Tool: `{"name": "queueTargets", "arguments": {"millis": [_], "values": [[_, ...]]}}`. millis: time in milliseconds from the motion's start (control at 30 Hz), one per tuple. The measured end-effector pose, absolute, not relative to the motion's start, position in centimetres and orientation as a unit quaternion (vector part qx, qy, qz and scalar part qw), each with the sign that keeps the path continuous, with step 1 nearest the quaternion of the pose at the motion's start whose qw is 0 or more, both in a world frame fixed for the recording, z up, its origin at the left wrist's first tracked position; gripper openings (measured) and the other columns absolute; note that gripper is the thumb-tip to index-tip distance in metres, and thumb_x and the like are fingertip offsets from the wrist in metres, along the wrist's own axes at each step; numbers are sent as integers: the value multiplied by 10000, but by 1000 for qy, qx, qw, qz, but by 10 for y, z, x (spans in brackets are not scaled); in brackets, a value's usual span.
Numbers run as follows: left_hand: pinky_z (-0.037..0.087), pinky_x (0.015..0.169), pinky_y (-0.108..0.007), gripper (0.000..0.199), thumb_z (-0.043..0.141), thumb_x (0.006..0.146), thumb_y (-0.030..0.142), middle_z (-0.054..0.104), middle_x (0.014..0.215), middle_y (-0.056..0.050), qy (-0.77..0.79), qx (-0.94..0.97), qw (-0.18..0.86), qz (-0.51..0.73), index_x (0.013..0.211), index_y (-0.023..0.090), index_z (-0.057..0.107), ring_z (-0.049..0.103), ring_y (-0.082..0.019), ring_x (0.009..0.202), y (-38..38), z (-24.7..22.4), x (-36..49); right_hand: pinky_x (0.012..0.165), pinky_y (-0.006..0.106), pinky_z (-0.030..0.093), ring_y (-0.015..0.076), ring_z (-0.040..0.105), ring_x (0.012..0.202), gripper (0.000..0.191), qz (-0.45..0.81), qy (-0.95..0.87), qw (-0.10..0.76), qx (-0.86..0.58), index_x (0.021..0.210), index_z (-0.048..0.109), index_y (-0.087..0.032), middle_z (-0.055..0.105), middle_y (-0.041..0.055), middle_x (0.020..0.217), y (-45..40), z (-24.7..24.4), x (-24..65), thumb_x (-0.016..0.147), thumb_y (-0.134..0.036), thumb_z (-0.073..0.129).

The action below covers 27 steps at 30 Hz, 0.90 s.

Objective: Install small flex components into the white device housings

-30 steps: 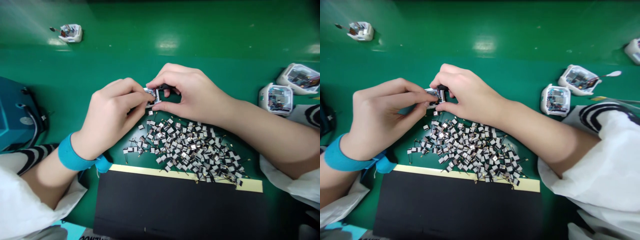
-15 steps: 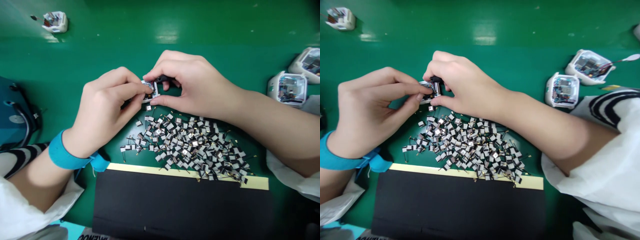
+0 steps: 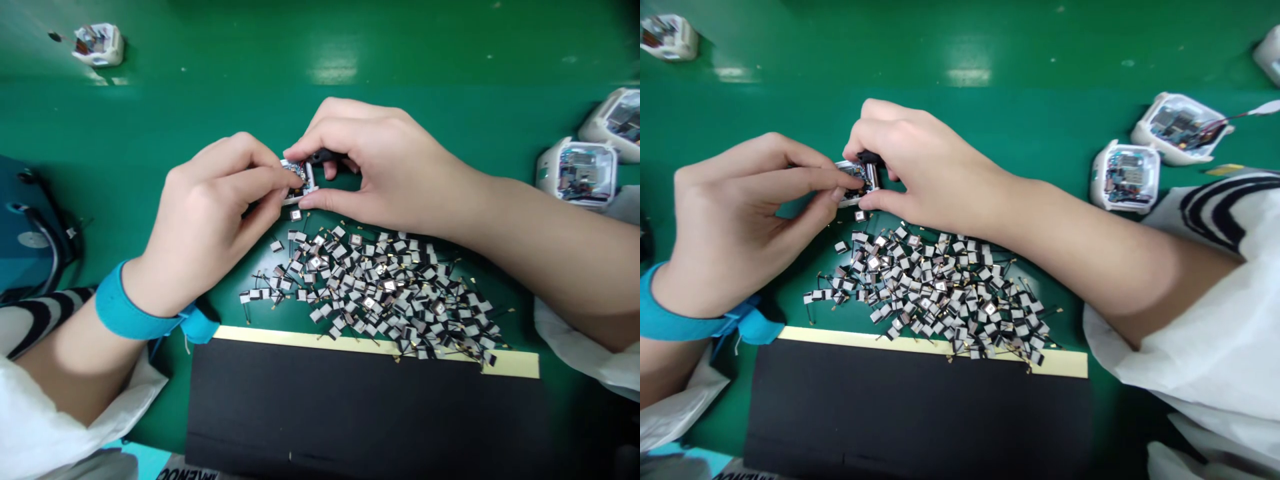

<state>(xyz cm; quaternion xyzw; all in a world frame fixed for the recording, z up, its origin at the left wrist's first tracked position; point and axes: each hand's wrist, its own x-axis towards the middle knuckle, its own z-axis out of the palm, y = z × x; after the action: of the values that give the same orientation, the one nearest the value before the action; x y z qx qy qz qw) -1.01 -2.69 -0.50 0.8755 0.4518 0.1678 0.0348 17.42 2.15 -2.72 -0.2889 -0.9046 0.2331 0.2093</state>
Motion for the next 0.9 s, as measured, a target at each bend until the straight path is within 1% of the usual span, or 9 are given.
{"name": "queueTargets", "arguments": {"millis": [167,267,367,500,667,900], "values": [[445,752,-219,217,410,859,235,577,891,-16,450,878,32,162,932,160,600,541,-122,829,-28,-4,-10,710,254,435,128,531,864,380,228,-907,209,-287,994,529,-152,493,-11,941,22,-27,174,760,-451,519],[438,747,-211,200,436,848,224,582,894,-22,448,878,26,165,928,152,605,546,-125,829,-28,-4,-9,711,259,443,135,533,867,376,227,-906,209,-288,1002,529,-159,496,-10,942,22,-27,174,759,-446,527],[440,744,-210,177,461,835,222,588,893,-17,455,875,23,164,926,174,605,552,-129,832,-28,-5,-10,714,256,446,137,537,866,369,233,-904,211,-290,996,533,-166,498,-9,941,22,-27,174,751,-442,542],[449,745,-227,176,455,836,224,586,899,-18,446,880,20,163,932,180,597,549,-134,835,-28,-5,-10,720,261,442,134,536,868,366,237,-904,211,-288,994,533,-167,493,-14,936,22,-27,174,756,-446,528],[442,751,-218,180,450,842,224,583,901,-16,454,876,21,160,935,172,595,546,-128,845,-28,-4,-10,721,260,438,133,533,866,373,226,-907,205,-289,1004,532,-152,493,-11,940,22,-27,174,752,-426,541],[449,728,-253,175,464,837,221,588,909,-39,445,880,29,164,935,170,599,548,-146,838,-28,-4,-10,697,247,445,131,538,867,383,218,-910,208,-284,1013,531,-163,494,-13,947,22,-28,174,754,-445,527]]}}
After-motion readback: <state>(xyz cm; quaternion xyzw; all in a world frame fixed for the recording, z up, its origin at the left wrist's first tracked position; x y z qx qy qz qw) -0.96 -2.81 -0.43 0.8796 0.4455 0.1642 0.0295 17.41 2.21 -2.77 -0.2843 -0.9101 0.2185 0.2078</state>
